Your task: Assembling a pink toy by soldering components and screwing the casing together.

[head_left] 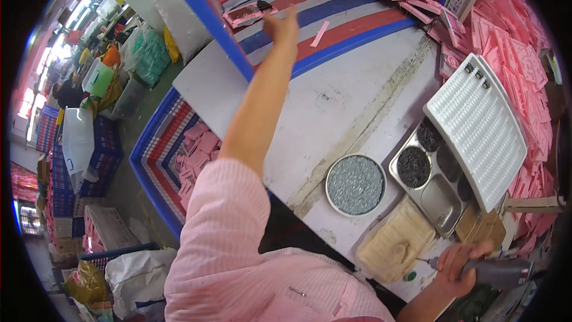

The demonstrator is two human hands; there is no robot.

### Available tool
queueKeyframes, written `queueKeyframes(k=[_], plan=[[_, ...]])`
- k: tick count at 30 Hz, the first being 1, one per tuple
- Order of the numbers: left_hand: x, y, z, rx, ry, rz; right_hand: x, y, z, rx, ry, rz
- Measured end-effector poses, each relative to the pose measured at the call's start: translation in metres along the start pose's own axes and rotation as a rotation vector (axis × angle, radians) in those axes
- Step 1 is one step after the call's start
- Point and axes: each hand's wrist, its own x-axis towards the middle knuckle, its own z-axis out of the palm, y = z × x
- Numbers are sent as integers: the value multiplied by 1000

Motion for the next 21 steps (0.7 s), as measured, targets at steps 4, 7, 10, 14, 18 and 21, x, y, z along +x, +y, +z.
queueKeyframes(k=[4, 7, 10, 14, 18, 21], plan=[[148, -62, 37, -456, 420, -303, -11, -13, -17, -147, 227, -19], [192, -103, 29, -444, 454, -311, -18, -23, -34, -172, 229, 6], [215, -107, -2, -346, 346, -249, -17, -17, -36, -257, 404, -94], [132, -64, 33, -870, 309, -236, 11, -11, -1, -857, 357, -562], [18, 11, -13, -973, -79, -349, -8, 11, 29, -977, 323, -630], [-100, 57, -57, -1098, -458, -416, 22, 74, 40, -400, 35, 118]])
